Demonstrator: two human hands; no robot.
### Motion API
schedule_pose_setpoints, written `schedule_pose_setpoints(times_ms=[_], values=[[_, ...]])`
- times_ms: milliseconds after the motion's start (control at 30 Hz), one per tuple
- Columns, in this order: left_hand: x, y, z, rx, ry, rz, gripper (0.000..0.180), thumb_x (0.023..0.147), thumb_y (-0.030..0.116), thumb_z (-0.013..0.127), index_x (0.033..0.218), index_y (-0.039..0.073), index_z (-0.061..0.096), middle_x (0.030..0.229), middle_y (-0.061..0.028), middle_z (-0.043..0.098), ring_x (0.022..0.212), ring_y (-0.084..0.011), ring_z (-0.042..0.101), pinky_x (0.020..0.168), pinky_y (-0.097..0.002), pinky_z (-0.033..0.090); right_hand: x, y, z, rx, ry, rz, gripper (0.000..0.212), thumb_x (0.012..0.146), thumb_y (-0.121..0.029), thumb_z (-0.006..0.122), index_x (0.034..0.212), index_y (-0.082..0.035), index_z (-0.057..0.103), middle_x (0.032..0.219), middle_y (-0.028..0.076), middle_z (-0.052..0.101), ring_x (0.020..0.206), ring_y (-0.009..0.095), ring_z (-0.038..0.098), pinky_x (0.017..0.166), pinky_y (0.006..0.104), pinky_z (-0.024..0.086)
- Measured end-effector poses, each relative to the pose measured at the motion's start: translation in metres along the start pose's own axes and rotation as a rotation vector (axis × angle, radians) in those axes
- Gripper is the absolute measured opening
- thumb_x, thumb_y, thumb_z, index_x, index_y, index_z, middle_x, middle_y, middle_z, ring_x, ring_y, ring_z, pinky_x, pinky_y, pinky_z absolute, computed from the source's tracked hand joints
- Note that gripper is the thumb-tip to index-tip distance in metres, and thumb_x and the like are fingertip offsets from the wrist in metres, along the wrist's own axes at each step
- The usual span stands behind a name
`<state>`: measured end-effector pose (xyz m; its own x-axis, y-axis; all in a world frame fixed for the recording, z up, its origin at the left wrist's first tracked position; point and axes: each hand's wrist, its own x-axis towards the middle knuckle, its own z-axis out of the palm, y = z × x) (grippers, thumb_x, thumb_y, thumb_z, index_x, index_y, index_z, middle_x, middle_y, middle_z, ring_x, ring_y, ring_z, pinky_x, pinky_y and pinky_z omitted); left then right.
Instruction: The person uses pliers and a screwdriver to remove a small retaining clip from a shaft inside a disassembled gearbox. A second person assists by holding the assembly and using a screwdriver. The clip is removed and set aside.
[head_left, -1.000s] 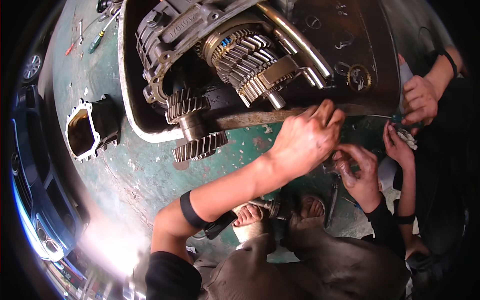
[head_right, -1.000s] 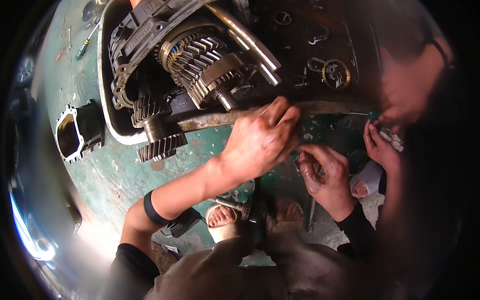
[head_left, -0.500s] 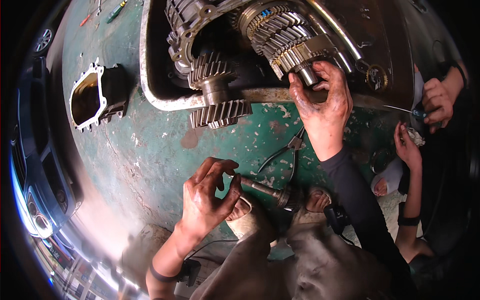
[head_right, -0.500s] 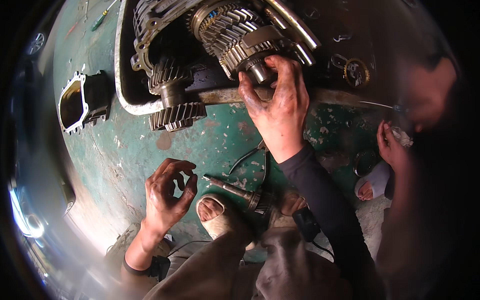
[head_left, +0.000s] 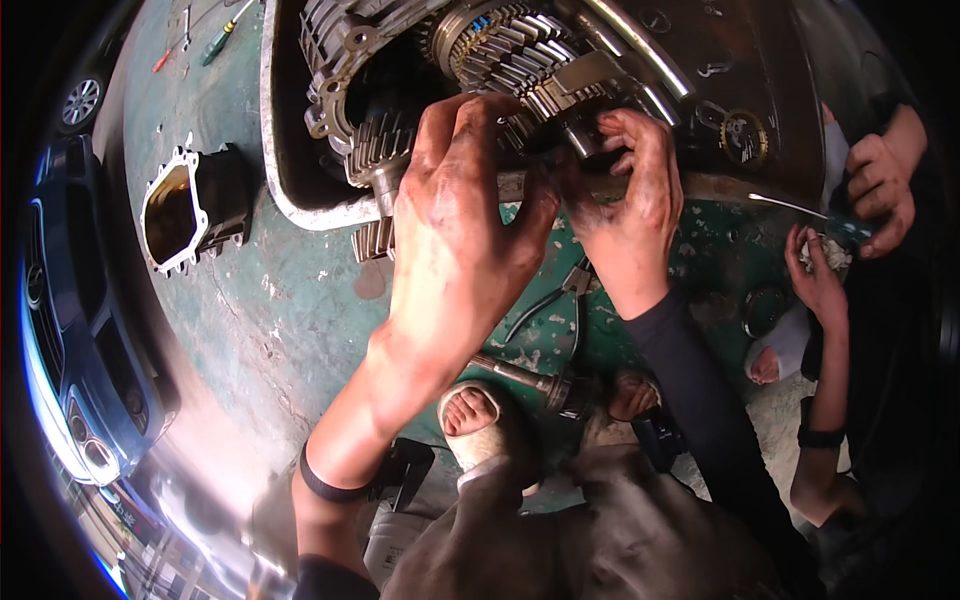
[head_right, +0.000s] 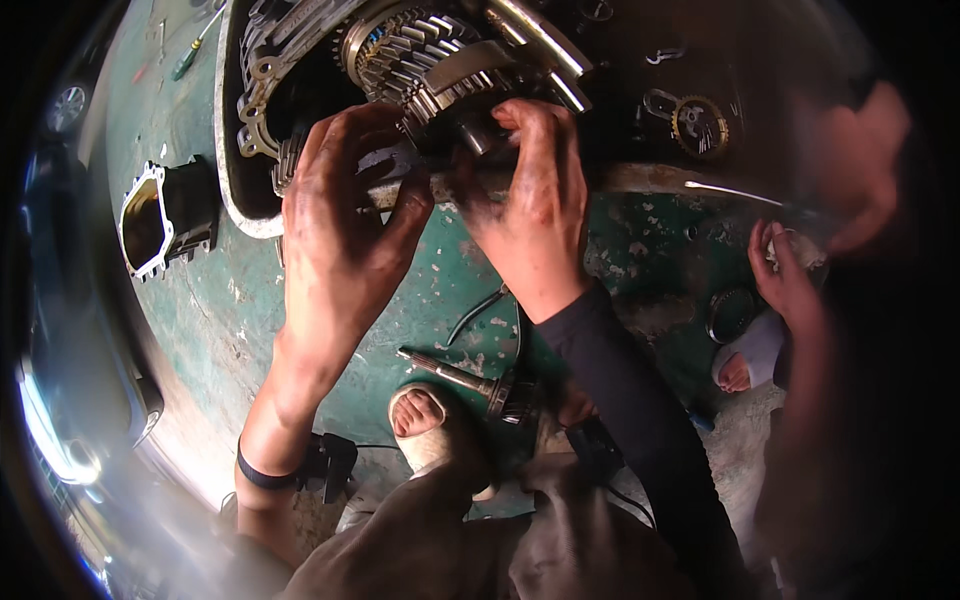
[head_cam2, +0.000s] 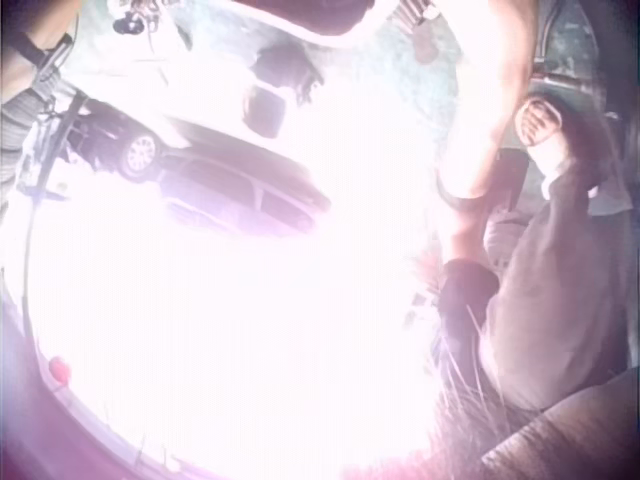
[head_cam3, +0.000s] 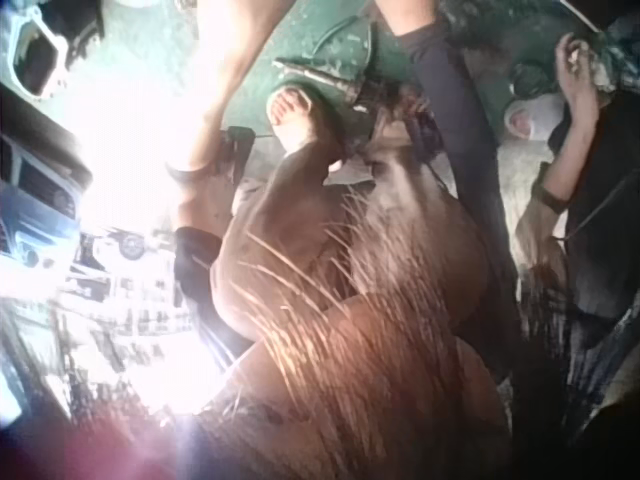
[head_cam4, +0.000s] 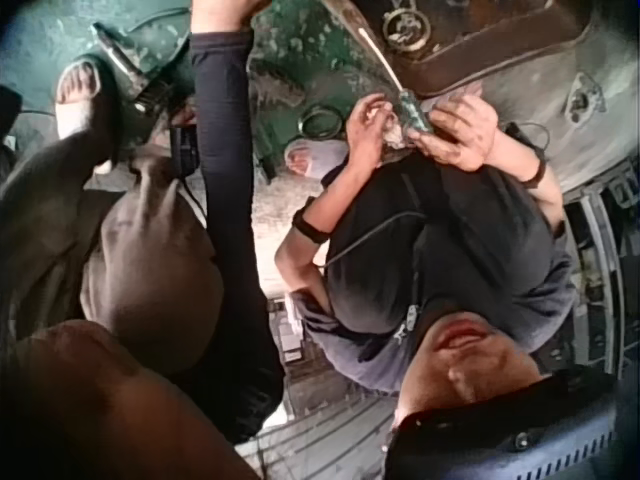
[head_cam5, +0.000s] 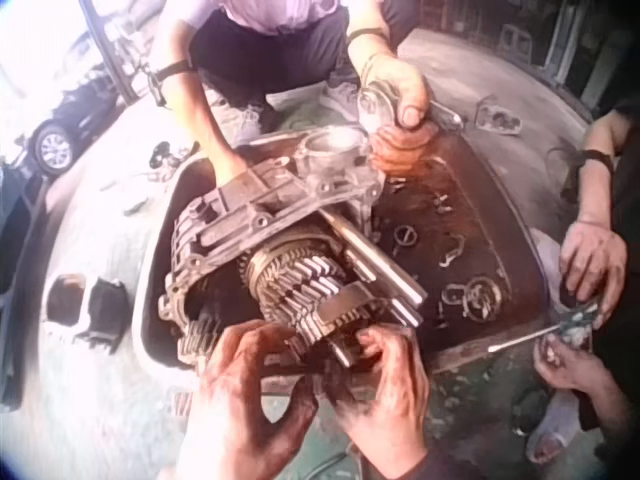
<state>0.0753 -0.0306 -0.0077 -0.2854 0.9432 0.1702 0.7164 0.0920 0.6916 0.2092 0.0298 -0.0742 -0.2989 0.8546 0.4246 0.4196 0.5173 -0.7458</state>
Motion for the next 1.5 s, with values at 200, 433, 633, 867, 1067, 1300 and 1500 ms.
schedule_pose_setpoints(times_ms=[200,433,633,867,1067,1300,1500], values=[[0.003,-0.010,0.016,0.139,0.076,0.048,0.042,0.079,0.010,0.070,0.115,0.002,0.051,0.099,-0.0203,0.057,0.078,-0.0401,0.063,0.061,-0.0464,0.053,0.000,0.001,-0.021,0.175,-0.102,0.164,0.062,0.074,-0.001,0.067,0.132,-0.002,0.047,0.116,0.016,0.060,0.075,0.020,0.063,0.069,0.0320,0.053],[0.007,-0.014,0.018,0.142,0.081,0.003,0.039,0.080,0.010,0.069,0.114,0.003,0.052,0.095,-0.0202,0.058,0.072,-0.0406,0.063,0.059,-0.0469,0.052,0.003,0.008,-0.025,0.365,-0.193,0.402,0.049,0.084,0.009,0.058,0.131,0.000,0.049,0.116,0.016,0.063,0.074,0.013,0.065,0.065,0.0247,0.054],[0.000,-0.014,0.017,0.138,0.057,0.051,0.027,0.077,0.010,0.071,0.098,0.005,0.054,0.087,-0.0157,0.057,0.068,-0.0375,0.061,0.056,-0.0457,0.050,0.015,0.016,-0.018,-0.092,-0.053,0.000,0.028,0.083,0.000,0.070,0.110,0.001,0.064,0.090,0.009,0.070,0.063,0.008,0.060,0.055,0.0233,0.048],[-0.002,-0.013,0.018,0.183,0.097,0.049,0.023,0.079,0.016,0.071,0.091,0.004,0.055,0.082,-0.0147,0.057,0.067,-0.0357,0.062,0.055,-0.0428,0.051,0.030,0.015,-0.021,-0.064,-0.055,-0.090,0.021,0.078,-0.004,0.072,0.098,-0.002,0.065,0.086,0.013,0.068,0.072,0.031,0.067,0.062,0.0350,0.054],[0.004,-0.010,0.017,0.271,0.075,0.129,0.027,0.080,0.023,0.072,0.085,0.002,0.055,0.080,-0.0150,0.059,0.062,-0.0339,0.063,0.053,-0.0406,0.052,0.036,0.015,-0.022,-0.136,-0.117,-0.165,0.023,0.074,-0.003,0.072,0.094,-0.003,0.061,0.081,0.009,0.067,0.069,0.031,0.066,0.061,0.0368,0.053],[0.005,-0.013,0.018,0.250,0.044,0.120,0.025,0.078,0.020,0.073,0.082,0.002,0.056,0.078,-0.0145,0.059,0.062,-0.0335,0.063,0.053,-0.0397,0.053,0.039,0.014,-0.021,-0.216,-0.121,-0.190,0.024,0.073,-0.008,0.073,0.092,-0.006,0.059,0.076,0.007,0.066,0.066,0.031,0.065,0.059,0.0392,0.052],[-0.008,0.003,0.016,0.141,0.039,0.020,0.025,0.077,0.011,0.070,0.093,-0.001,0.054,0.085,-0.0166,0.059,0.068,-0.0351,0.063,0.053,-0.0424,0.052,0.040,0.015,-0.021,-0.203,-0.140,-0.161,0.023,0.074,-0.009,0.073,0.092,-0.006,0.059,0.076,0.007,0.066,0.067,0.031,0.065,0.059,0.0397,0.052]])
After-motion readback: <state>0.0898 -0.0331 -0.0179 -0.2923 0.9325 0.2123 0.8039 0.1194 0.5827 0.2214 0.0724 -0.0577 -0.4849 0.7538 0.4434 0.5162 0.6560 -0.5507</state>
